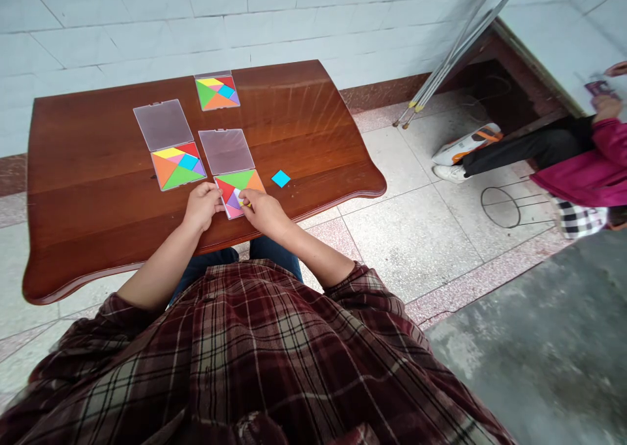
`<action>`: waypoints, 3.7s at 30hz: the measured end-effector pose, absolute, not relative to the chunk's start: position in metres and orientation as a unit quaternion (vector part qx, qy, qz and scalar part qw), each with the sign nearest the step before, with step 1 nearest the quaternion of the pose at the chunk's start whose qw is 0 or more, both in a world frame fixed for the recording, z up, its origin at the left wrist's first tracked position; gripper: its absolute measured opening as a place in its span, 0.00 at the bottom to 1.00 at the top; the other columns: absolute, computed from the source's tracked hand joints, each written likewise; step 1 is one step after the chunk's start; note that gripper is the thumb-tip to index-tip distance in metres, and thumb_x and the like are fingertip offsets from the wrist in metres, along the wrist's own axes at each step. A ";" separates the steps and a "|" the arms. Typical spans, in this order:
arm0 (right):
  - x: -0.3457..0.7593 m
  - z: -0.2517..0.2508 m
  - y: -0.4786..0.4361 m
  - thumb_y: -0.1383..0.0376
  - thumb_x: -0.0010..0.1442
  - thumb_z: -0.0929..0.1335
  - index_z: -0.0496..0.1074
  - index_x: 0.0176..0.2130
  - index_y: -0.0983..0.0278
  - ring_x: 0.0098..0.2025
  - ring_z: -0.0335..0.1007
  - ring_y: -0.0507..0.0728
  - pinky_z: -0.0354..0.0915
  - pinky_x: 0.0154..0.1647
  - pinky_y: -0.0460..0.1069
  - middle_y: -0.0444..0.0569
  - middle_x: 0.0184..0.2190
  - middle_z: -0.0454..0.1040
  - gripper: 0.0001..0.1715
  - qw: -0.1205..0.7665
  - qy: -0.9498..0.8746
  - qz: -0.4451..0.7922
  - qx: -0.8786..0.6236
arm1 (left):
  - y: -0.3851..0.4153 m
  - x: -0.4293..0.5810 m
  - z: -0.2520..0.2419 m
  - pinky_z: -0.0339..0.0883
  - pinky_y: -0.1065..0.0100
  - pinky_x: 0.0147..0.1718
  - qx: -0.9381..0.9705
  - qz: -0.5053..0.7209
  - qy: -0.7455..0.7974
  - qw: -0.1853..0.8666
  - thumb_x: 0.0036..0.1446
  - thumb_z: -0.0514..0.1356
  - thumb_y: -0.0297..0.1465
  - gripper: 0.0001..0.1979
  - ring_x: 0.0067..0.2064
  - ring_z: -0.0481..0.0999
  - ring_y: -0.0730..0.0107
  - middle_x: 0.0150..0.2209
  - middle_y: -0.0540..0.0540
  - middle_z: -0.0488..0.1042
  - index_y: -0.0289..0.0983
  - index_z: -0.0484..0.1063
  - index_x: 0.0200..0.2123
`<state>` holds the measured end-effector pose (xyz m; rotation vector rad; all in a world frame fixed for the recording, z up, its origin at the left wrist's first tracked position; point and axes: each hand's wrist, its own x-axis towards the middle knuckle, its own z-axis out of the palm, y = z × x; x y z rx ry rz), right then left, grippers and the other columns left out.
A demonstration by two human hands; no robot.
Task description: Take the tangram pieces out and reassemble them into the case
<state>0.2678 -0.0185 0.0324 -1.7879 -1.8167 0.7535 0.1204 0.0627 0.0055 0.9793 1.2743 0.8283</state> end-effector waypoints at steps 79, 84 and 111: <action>0.250 0.016 -0.018 0.72 0.54 0.70 0.66 0.42 0.62 0.36 0.68 0.52 0.63 0.41 0.48 0.44 0.37 0.72 0.16 0.253 -0.634 0.313 -0.660 | 0.063 0.120 0.002 0.72 0.69 0.27 0.436 0.371 0.552 0.606 0.46 0.59 0.27 0.03 0.26 0.71 0.73 0.21 0.55 0.65 0.37 0.65 0.26; 0.250 0.016 -0.017 0.73 0.54 0.70 0.67 0.42 0.63 0.37 0.68 0.53 0.62 0.42 0.48 0.45 0.36 0.72 0.15 0.246 -0.642 0.306 -0.658 | 0.063 0.121 0.004 0.72 0.70 0.27 0.430 0.373 0.558 0.604 0.45 0.58 0.26 0.03 0.25 0.70 0.74 0.22 0.55 0.66 0.37 0.65 0.26; 0.254 0.026 -0.025 0.67 0.60 0.68 0.71 0.42 0.62 0.43 0.70 0.57 0.62 0.44 0.50 0.49 0.40 0.73 0.08 0.182 -0.677 0.257 -0.665 | 0.065 0.122 -0.001 0.72 0.69 0.27 0.433 0.372 0.558 0.602 0.46 0.59 0.26 0.03 0.27 0.73 0.72 0.23 0.53 0.69 0.37 0.65 0.26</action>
